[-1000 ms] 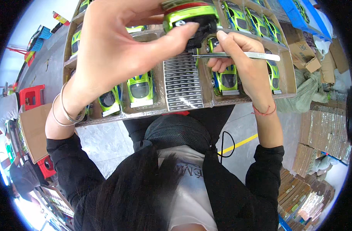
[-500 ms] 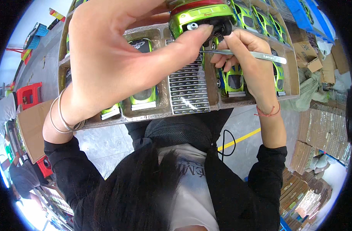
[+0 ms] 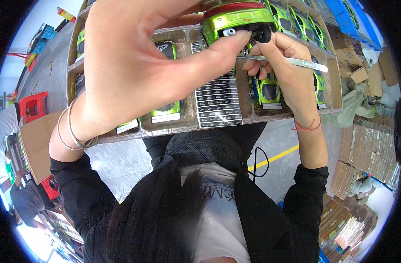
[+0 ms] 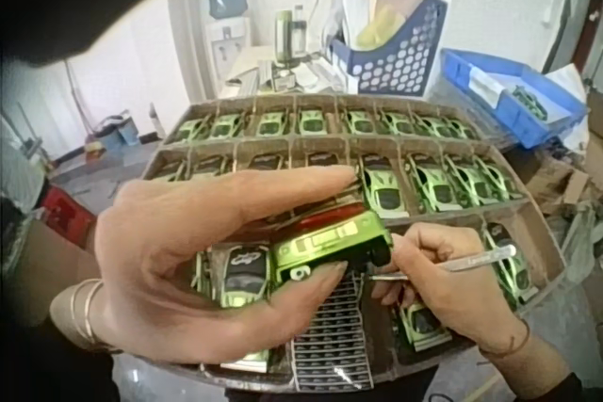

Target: Apply small adhesive labels to the undersides of toy racing cars using tweezers.

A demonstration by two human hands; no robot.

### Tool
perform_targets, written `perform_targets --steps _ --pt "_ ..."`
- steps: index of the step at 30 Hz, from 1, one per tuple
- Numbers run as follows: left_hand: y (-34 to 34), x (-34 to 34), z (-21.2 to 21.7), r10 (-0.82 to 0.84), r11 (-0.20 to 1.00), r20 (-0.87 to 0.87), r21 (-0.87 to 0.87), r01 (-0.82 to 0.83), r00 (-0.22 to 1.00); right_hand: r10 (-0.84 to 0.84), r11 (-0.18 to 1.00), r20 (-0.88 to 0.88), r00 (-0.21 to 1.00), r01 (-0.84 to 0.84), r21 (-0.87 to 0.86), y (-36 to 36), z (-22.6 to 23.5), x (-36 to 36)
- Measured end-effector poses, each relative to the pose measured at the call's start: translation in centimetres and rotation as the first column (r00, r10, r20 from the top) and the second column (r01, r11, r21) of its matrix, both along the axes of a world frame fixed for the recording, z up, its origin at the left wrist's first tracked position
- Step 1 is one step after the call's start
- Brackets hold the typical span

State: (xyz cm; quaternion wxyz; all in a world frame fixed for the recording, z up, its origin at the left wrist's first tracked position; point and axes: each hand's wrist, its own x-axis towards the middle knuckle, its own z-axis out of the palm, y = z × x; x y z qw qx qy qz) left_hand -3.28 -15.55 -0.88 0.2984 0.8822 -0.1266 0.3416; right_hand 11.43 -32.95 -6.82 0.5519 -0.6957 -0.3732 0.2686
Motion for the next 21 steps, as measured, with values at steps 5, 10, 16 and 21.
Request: perform_targets --steps 5,10,16,21 --pt "-0.5 -0.3 0.5 -0.001 0.991 -0.125 -0.132 -0.016 0.992 0.030 0.998 0.036 0.999 -0.032 0.063 -0.5 -0.2 0.0" --pt "-0.7 -0.9 -0.6 0.007 0.992 -0.089 -0.124 -0.018 0.996 0.201 0.831 0.276 0.940 -0.313 0.461 -2.2 1.6 0.4" --pt "-0.3 -1.1 -0.7 -0.095 0.995 -0.061 -0.018 0.095 0.994 0.193 0.789 0.309 0.931 -0.335 0.515 -2.4 4.7 -1.2" --pt "-0.8 -1.0 -0.9 -0.066 0.998 -0.018 0.011 0.066 0.998 0.163 0.825 0.259 0.952 -0.275 0.493 -2.6 4.4 -1.4"
